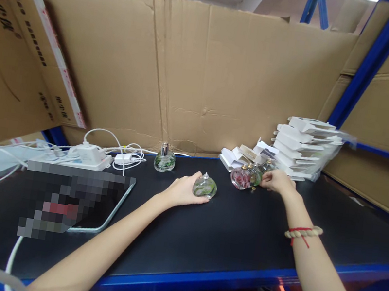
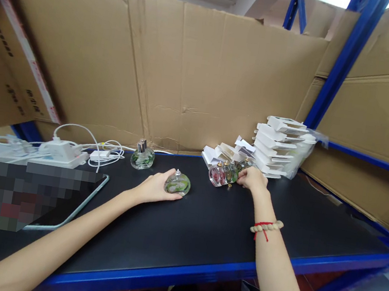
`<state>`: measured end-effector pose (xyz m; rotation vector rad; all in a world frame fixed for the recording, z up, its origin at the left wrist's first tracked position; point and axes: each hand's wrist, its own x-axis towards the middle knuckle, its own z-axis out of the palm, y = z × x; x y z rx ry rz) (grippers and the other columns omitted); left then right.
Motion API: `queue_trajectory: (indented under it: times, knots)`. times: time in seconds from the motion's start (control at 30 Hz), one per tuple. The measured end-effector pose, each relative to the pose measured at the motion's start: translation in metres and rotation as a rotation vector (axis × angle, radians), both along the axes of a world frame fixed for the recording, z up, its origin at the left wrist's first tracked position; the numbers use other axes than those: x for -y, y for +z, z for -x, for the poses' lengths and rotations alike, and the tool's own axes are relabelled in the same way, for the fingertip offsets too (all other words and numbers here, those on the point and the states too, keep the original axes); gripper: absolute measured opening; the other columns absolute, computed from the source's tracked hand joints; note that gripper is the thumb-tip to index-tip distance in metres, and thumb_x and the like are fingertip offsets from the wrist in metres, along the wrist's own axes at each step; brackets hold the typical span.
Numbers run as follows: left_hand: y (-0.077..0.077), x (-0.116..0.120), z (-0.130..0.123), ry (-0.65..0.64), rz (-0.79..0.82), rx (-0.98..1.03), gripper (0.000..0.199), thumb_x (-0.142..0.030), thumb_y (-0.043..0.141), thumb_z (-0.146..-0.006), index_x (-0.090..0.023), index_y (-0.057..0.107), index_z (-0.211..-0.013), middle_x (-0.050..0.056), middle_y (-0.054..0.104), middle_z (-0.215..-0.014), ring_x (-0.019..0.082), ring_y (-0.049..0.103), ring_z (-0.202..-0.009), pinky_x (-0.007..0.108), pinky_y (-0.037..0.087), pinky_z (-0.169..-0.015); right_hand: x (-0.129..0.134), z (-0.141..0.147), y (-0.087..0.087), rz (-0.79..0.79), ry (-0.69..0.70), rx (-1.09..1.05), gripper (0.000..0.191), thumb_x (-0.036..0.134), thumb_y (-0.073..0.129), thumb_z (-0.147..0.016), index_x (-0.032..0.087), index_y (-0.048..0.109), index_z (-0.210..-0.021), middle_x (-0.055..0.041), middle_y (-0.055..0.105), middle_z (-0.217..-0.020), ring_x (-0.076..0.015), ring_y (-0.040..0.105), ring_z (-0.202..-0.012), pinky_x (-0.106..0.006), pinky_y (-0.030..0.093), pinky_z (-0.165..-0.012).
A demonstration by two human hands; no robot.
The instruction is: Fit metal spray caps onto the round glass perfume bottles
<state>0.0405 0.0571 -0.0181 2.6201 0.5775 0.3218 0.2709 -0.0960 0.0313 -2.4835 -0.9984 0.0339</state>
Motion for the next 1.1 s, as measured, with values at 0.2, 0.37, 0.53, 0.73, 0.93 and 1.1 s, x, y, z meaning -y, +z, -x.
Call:
queue_trajectory:
  times: [0.2, 0.37, 0.53, 0.73, 0.93, 1.1]
  knots:
    - [0.001, -0.002, 0.003, -0.053, -0.009, -0.020, 0.049, -0.043, 0.060, -0.069, -0.023, 0.044, -0.111, 0.000, 0.059, -0.100, 0.022, 0.056, -0.095, 0.029, 0.044, -0.077, -0.003, 0.010, 0.015, -0.137, -0.223, 0.110, 0.009, 0.012, 0.066, -0.056, 0.019, 0.064, -0.052, -0.0003, 0.056, -0.050, -0.0138, 0.050, -0.045, -0.023, 0.034, -0.042]
    - [0.001, 0.002, 0.002, -0.047, -0.018, -0.007, 0.048, -0.043, 0.058, -0.070, -0.023, 0.045, -0.111, -0.001, 0.060, -0.097, 0.021, 0.056, -0.094, 0.026, 0.044, -0.074, -0.029, 0.040, 0.009, -0.772, 0.201, -0.111, 0.030, 0.038, 0.064, -0.060, 0.014, 0.070, -0.076, -0.0060, 0.063, -0.067, -0.0119, 0.046, -0.045, -0.024, 0.036, -0.043]
    - [0.002, 0.004, 0.002, -0.040, -0.009, -0.012, 0.046, -0.044, 0.061, -0.069, -0.022, 0.045, -0.107, -0.002, 0.060, -0.093, 0.021, 0.057, -0.090, 0.025, 0.042, -0.071, -0.050, 0.077, -0.003, -0.595, 0.647, -0.351, 0.035, 0.046, 0.065, -0.059, 0.015, 0.070, -0.074, -0.0029, 0.057, -0.052, -0.0082, 0.038, -0.039, -0.021, 0.029, -0.037]
    - [0.002, 0.003, 0.002, -0.039, 0.010, -0.003, 0.045, -0.043, 0.062, -0.069, -0.021, 0.042, -0.103, -0.002, 0.060, -0.094, 0.020, 0.058, -0.088, 0.024, 0.041, -0.067, -0.054, 0.087, -0.011, -0.638, 0.828, -0.301, 0.022, 0.037, 0.063, -0.067, 0.018, 0.070, -0.075, -0.0058, 0.064, -0.078, -0.0121, 0.052, -0.059, -0.022, 0.036, -0.047]
    - [0.000, 0.002, 0.001, -0.029, 0.008, 0.001, 0.048, -0.040, 0.063, -0.070, -0.021, 0.042, -0.108, -0.003, 0.059, -0.095, 0.020, 0.058, -0.088, 0.023, 0.040, -0.066, -0.057, 0.087, -0.018, -0.625, 0.863, -0.358, 0.020, 0.033, 0.064, -0.067, 0.018, 0.070, -0.079, -0.0053, 0.064, -0.082, -0.0091, 0.047, -0.052, -0.020, 0.032, -0.042]
    - [0.000, 0.002, 0.000, -0.046, 0.009, -0.003, 0.048, -0.040, 0.064, -0.070, -0.021, 0.044, -0.109, -0.003, 0.060, -0.095, 0.020, 0.057, -0.090, 0.024, 0.040, -0.067, -0.058, 0.086, -0.019, -0.649, 0.839, -0.337, 0.026, 0.040, 0.063, -0.069, 0.018, 0.070, -0.081, -0.0069, 0.063, -0.085, -0.0135, 0.054, -0.064, -0.023, 0.040, -0.049]
